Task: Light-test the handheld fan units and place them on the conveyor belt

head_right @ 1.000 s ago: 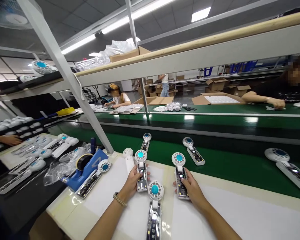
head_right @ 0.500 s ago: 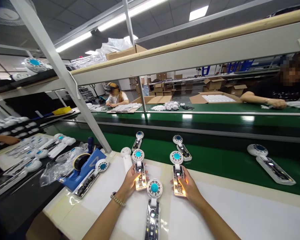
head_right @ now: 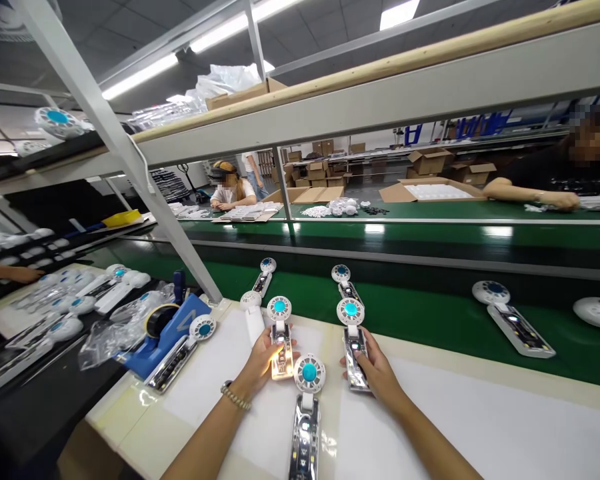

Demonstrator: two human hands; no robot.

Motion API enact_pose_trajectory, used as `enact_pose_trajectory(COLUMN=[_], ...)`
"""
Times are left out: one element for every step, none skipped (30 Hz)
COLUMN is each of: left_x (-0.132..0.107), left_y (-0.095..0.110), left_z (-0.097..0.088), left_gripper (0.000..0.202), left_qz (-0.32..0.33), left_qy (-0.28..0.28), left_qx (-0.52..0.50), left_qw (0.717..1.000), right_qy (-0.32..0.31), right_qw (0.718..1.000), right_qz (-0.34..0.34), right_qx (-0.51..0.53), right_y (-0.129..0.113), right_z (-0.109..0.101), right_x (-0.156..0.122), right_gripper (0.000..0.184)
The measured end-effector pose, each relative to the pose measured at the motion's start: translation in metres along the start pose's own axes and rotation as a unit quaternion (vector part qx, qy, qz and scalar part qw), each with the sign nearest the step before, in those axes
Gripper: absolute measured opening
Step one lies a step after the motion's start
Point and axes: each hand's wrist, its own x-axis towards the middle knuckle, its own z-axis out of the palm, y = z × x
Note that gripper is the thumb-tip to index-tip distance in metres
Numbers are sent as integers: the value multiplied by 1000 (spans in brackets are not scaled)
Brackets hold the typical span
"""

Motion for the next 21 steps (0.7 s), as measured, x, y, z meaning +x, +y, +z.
enact_pose_trajectory(left_x=[0, 0, 0, 0, -1, -1, -2, -2, -2, -2, -2, -1, -1, 0, 0, 0, -1, -1, -2, -3, -4], left_y=[0, 0, 0, 1, 2, 3, 4, 4, 4, 4, 3, 2, 2, 2, 2, 2, 3, 4, 5, 6, 7], left_z=[0, 0, 0, 1, 2, 2, 2, 3, 3, 3, 2, 2, 2, 2, 2, 3, 3, 4, 5, 5, 5], left_gripper=[58, 58, 57, 57, 57, 58, 58, 58, 58, 58, 58, 57, 56, 55, 54, 54, 54, 53, 54, 55, 56], left_qz=[5, 9, 10, 9, 4, -2, -7, -7, -5, -3, -1, 2, 3, 3, 3, 5, 6, 8, 8, 8, 7], left_qy=[0, -2, -5, -6, -7, -7, -8, -9, -11, -12, -13, -14, -14, -14, -13, -11, -10, -10, -13, -18, -24], left_qx=[-1, -2, -2, -1, 2, 6, 10, 13, 15, 15, 14, 11, 7, 4, 0, -3, -5, -7, -9, -11, -13], left_qw=[1000, 1000, 1000, 1000, 1000, 1000, 1000, 1000, 1000, 1000, 1000, 1000, 1000, 1000, 1000, 1000, 1000, 1000, 1000, 1000, 1000], right_qy=[0, 0, 1, 3, 5, 6, 5, 2, -3, -10, -17, -21, -25, -29, -33, -36, -39, -42, -46, -50, -56], right_qw=[1000, 1000, 1000, 1000, 1000, 1000, 1000, 1000, 1000, 1000, 1000, 999, 999, 999, 999, 999, 999, 999, 998, 998, 998], right_qz=[2, 6, 10, 12, 13, 13, 12, 11, 11, 13, 15, 16, 16, 16, 17, 19, 21, 24, 26, 25, 24], right_qx=[6, 9, 12, 15, 19, 22, 24, 24, 23, 21, 20, 19, 19, 19, 19, 18, 19, 19, 21, 23, 25], right_y=[-1, -2, -2, -3, -3, -3, -2, -2, -1, -1, 0, 0, 0, 0, 0, 0, 0, 0, 1, 1, 3], right_z=[0, 0, 0, 0, -1, -1, -1, -2, -3, -3, -4, -5, -5, -5, -6, -6, -7, -7, -8, -9, -10], right_x=[0, 0, 0, 0, 0, 0, 1, 1, 1, 2, 2, 3, 3, 4, 4, 4, 4, 5, 5, 5, 6], right_gripper=[94, 94, 94, 93, 92, 91, 90, 90, 91, 91, 91, 91, 89, 88, 88, 88, 88, 89, 90, 90, 91])
